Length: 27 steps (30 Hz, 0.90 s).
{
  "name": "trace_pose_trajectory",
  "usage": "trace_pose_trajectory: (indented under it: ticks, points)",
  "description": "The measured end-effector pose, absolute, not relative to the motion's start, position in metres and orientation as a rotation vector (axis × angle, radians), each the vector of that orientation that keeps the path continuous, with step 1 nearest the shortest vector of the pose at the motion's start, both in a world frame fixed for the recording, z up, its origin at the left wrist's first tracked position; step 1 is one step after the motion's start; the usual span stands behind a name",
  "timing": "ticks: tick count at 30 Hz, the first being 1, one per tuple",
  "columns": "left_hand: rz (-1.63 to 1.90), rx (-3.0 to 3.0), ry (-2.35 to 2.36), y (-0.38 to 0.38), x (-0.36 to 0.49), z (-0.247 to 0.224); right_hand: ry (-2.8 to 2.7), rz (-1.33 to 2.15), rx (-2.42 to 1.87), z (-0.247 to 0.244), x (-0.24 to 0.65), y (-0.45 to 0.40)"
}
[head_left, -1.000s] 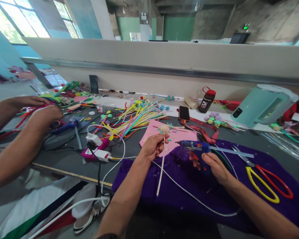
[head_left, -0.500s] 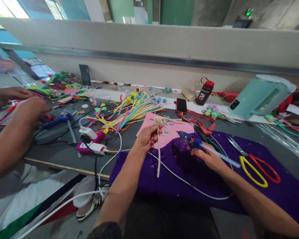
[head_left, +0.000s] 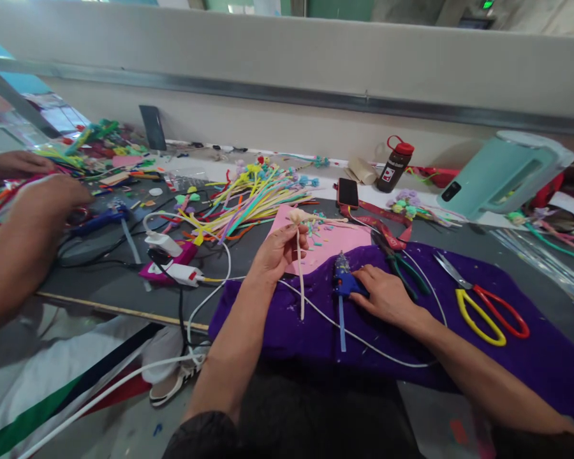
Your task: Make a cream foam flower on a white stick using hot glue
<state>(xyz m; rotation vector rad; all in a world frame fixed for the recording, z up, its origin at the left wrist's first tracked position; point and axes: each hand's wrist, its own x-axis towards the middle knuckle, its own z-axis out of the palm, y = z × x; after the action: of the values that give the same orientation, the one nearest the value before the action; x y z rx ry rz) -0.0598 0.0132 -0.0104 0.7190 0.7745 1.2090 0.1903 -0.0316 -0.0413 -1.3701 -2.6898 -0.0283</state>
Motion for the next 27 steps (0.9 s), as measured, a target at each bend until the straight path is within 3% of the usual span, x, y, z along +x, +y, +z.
trace_pose_trajectory:
  ticks: [18,27]
  points:
    - [1.189,0.676,0.756,0.016,-0.061,-0.011,-2.749,-0.062,-1.328,-0.028,0.186,-0.019]
    - [1.189,0.714,0.785,0.014,-0.058,-0.011,-2.683,-0.111,-1.663,-0.026,0.17,0.027]
